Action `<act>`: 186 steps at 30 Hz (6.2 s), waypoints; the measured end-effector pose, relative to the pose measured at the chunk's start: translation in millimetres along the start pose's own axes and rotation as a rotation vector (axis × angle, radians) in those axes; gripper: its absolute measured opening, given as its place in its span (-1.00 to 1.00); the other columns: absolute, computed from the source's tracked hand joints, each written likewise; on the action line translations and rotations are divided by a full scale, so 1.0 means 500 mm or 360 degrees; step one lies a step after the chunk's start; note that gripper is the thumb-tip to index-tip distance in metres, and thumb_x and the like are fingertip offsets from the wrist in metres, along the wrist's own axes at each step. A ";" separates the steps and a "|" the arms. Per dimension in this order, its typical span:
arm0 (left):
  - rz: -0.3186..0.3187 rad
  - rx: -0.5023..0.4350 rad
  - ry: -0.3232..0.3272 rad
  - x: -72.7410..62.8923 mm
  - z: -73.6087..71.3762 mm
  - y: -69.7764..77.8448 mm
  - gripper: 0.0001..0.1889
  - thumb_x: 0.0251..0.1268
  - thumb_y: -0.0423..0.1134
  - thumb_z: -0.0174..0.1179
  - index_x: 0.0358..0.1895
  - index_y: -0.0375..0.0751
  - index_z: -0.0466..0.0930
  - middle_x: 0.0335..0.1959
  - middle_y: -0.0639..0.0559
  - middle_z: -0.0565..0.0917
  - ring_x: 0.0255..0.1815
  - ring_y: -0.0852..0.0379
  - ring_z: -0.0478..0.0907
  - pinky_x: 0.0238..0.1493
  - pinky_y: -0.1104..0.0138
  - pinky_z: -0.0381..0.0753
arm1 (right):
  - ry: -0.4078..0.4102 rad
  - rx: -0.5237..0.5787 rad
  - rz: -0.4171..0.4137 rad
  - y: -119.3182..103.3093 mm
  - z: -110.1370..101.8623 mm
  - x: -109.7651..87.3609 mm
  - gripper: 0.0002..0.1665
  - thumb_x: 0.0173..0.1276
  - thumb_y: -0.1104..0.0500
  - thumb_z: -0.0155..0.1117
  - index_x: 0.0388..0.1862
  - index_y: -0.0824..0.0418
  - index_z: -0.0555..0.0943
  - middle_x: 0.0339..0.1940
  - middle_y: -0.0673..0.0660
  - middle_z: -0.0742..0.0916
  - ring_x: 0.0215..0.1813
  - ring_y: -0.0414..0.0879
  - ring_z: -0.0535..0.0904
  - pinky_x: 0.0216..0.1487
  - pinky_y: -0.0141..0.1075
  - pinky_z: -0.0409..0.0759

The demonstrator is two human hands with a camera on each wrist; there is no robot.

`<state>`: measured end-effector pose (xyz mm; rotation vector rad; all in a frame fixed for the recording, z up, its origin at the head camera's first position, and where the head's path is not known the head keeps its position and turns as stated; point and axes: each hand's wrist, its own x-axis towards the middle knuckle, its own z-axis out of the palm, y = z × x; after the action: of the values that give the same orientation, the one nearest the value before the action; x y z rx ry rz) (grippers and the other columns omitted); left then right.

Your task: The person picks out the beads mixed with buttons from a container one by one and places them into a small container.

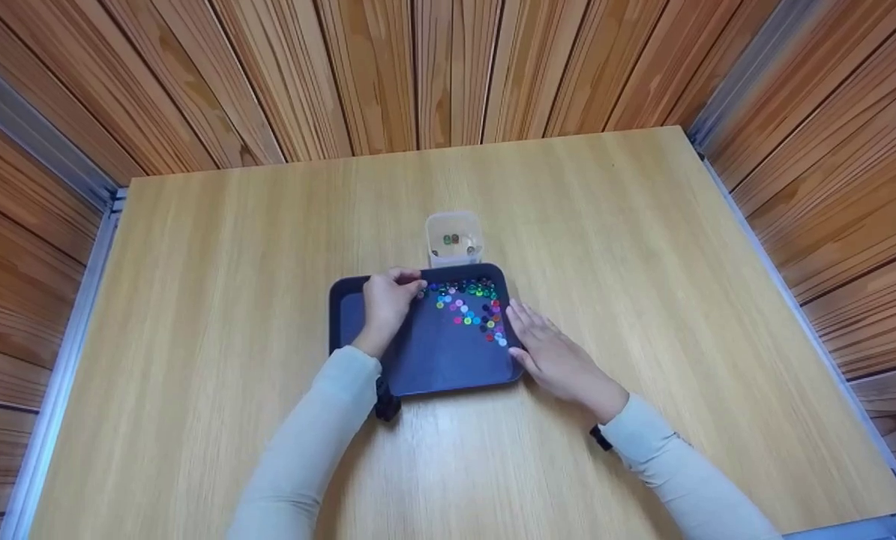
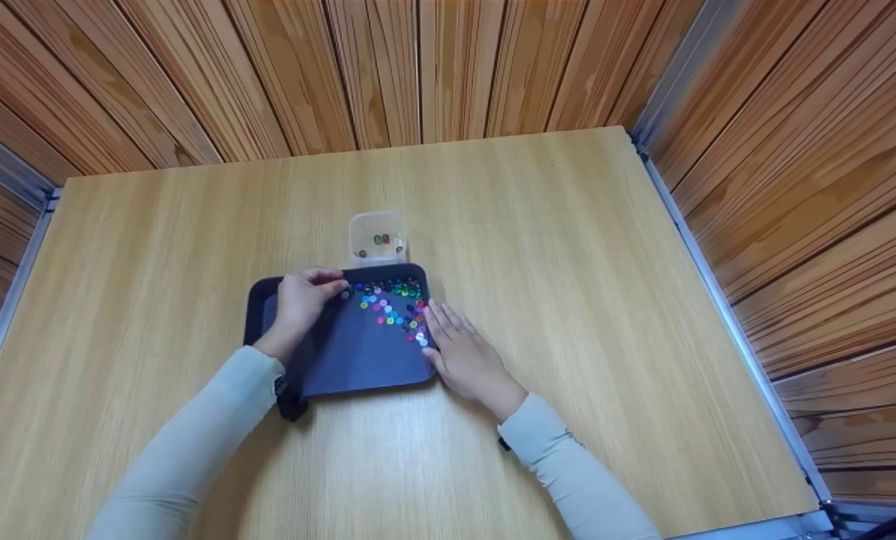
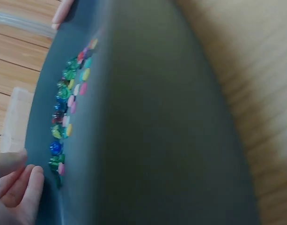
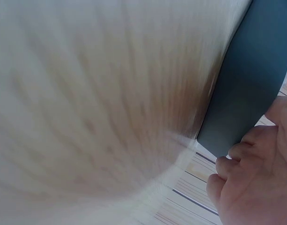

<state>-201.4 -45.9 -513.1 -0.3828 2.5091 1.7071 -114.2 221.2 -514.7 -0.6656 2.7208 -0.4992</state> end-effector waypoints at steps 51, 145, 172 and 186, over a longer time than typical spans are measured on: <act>-0.0466 -0.1029 -0.0125 0.012 -0.061 0.065 -0.74 0.33 -0.29 0.29 0.04 -0.25 0.65 0.10 -0.10 0.69 0.28 -0.05 0.58 0.32 0.26 0.53 | 0.0020 -0.0007 -0.0008 0.005 0.006 0.001 -0.24 0.65 -0.05 -0.21 0.61 0.29 -0.12 0.66 0.23 0.02 0.67 0.15 -0.10 0.62 0.05 -0.01; 0.0246 0.0251 -0.0069 -0.019 0.075 -0.015 -0.82 0.27 -0.43 0.29 -0.09 -0.26 0.76 -0.15 -0.10 0.80 -0.11 0.07 0.71 -0.05 0.26 0.70 | 0.0020 0.0075 0.0008 0.000 0.003 0.002 -0.23 0.64 -0.04 -0.17 0.61 0.28 -0.10 0.66 0.24 0.04 0.67 0.16 -0.10 0.62 0.09 -0.03; -0.0567 -0.1262 -0.0285 -0.001 -0.024 0.072 -0.62 0.34 -0.42 0.24 0.21 -0.36 0.54 0.26 -0.23 0.58 0.33 -0.06 0.54 0.25 0.35 0.57 | 0.0005 0.0019 -0.0018 0.003 0.005 0.000 -0.24 0.65 -0.04 -0.21 0.61 0.29 -0.11 0.66 0.23 0.01 0.67 0.15 -0.12 0.63 0.05 -0.03; 0.0024 -0.0304 -0.0079 0.030 0.007 0.139 -0.84 0.32 -0.29 0.30 -0.09 -0.19 0.76 -0.09 -0.07 0.76 -0.09 0.05 0.65 -0.12 0.37 0.60 | 0.0014 0.0034 -0.0002 0.002 0.006 0.003 -0.24 0.65 -0.04 -0.18 0.62 0.26 -0.11 0.67 0.21 0.02 0.67 0.14 -0.11 0.62 0.08 -0.02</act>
<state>-233.6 -21.0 -454.9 -0.3312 2.3279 1.9439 -114.7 220.7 -518.3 -0.6614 2.7194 -0.5317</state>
